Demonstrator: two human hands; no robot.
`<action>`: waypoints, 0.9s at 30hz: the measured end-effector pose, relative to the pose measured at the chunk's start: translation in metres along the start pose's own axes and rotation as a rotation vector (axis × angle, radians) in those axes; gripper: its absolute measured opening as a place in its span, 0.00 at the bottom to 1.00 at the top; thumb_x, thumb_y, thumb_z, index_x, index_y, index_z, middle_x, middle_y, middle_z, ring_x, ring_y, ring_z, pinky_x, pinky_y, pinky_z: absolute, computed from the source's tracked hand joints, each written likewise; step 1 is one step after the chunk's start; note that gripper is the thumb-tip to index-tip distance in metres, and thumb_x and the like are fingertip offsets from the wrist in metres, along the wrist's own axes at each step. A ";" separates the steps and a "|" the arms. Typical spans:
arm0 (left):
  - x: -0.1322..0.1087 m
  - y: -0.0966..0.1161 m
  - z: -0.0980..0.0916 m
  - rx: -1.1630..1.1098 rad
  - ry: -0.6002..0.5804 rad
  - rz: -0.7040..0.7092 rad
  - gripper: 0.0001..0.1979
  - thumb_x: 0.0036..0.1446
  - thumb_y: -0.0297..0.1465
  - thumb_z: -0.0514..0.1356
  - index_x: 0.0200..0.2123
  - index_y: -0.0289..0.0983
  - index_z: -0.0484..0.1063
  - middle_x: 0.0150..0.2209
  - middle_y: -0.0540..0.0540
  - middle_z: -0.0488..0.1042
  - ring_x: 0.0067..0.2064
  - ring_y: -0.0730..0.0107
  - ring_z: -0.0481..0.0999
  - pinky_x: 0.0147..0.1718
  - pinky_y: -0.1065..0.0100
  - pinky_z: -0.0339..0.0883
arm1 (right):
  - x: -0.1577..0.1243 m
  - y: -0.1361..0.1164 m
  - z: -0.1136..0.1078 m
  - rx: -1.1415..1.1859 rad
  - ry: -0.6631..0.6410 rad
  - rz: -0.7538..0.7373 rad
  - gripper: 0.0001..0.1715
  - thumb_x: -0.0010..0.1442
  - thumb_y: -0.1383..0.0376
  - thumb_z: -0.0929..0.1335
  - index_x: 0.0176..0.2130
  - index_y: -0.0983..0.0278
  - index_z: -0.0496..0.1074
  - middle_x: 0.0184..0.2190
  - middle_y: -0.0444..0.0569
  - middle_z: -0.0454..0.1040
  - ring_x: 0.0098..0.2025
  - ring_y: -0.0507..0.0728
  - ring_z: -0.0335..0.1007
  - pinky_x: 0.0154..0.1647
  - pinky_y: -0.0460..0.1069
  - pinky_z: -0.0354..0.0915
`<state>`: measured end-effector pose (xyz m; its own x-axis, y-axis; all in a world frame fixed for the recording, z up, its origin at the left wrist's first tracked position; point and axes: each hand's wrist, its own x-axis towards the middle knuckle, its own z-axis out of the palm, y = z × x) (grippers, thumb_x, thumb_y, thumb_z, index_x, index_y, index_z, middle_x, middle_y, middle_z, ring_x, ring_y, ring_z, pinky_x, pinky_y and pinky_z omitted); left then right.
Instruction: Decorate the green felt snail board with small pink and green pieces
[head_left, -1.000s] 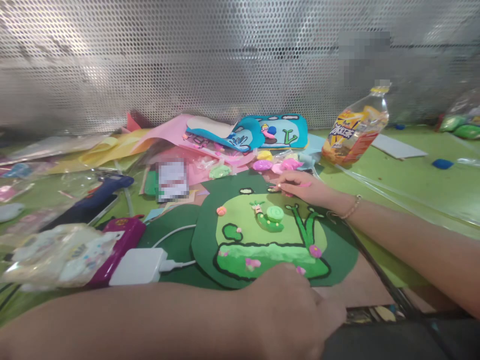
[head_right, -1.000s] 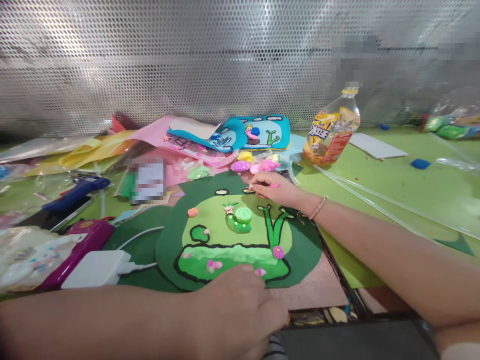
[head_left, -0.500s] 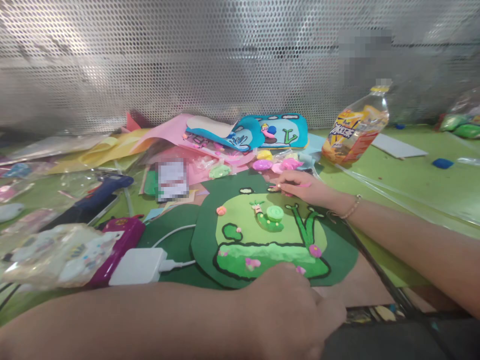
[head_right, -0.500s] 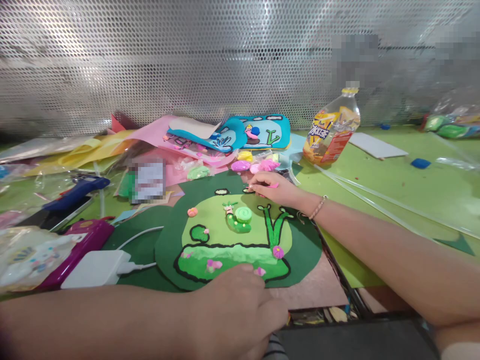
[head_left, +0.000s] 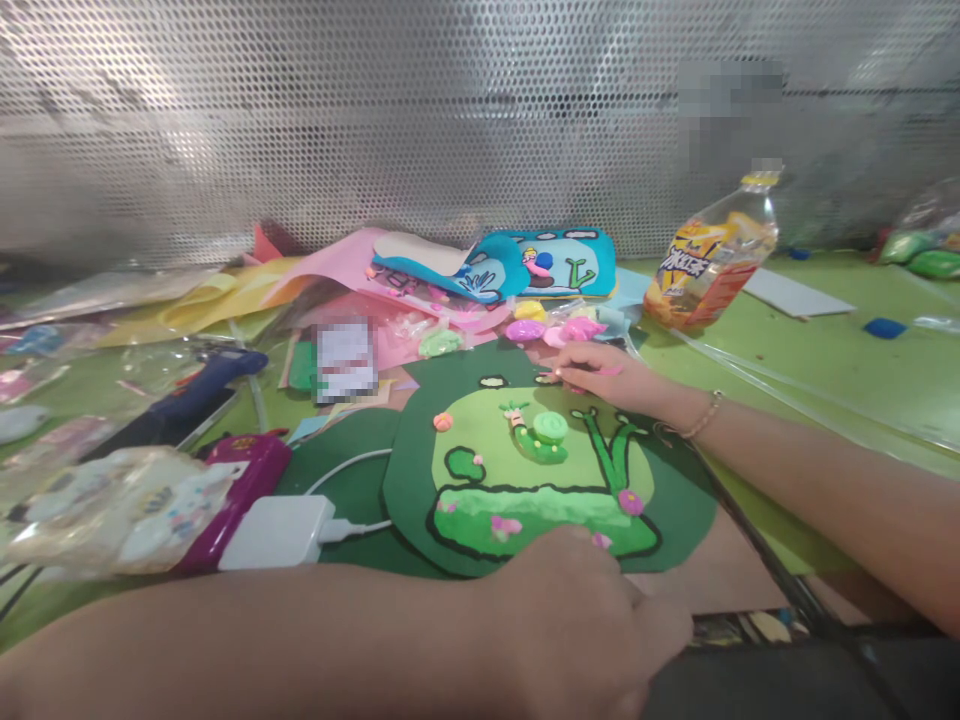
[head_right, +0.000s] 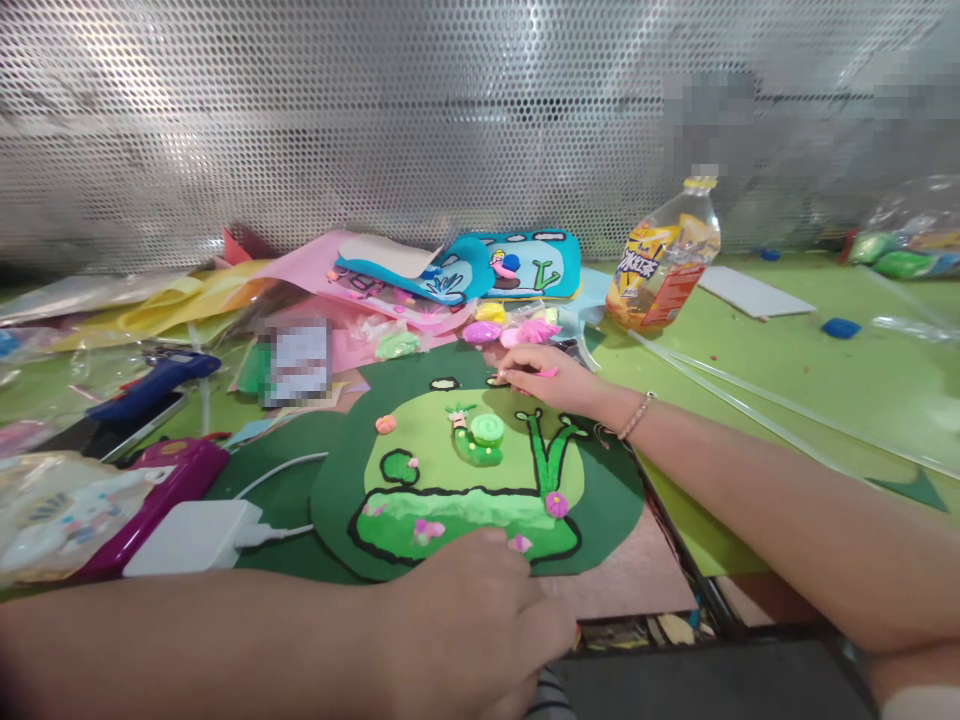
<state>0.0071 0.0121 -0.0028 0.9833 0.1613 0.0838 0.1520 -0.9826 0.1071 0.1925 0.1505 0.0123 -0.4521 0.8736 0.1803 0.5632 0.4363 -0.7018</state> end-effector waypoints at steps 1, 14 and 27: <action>0.000 0.000 0.001 0.001 0.011 0.000 0.06 0.57 0.33 0.51 0.36 0.36 0.63 0.25 0.48 0.70 0.27 0.68 0.67 0.22 0.66 0.51 | 0.000 0.000 0.000 0.000 0.001 -0.002 0.12 0.57 0.60 0.63 0.34 0.66 0.72 0.28 0.47 0.72 0.26 0.51 0.64 0.26 0.46 0.58; 0.000 0.000 -0.001 0.006 -0.011 0.009 0.08 0.58 0.33 0.51 0.37 0.35 0.63 0.27 0.47 0.71 0.27 0.66 0.68 0.22 0.64 0.54 | 0.000 0.002 0.000 -0.007 -0.002 -0.027 0.11 0.58 0.60 0.64 0.33 0.64 0.72 0.30 0.48 0.74 0.27 0.51 0.66 0.28 0.47 0.61; 0.001 0.000 -0.001 0.008 0.005 0.009 0.07 0.56 0.33 0.52 0.36 0.36 0.64 0.24 0.49 0.69 0.25 0.66 0.67 0.20 0.65 0.51 | 0.001 0.005 0.000 -0.117 0.006 -0.067 0.12 0.58 0.61 0.64 0.33 0.64 0.73 0.32 0.49 0.75 0.32 0.54 0.67 0.34 0.48 0.61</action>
<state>0.0077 0.0119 -0.0022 0.9841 0.1533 0.0898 0.1444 -0.9846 0.0984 0.1953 0.1540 0.0089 -0.4874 0.8429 0.2281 0.6090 0.5153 -0.6030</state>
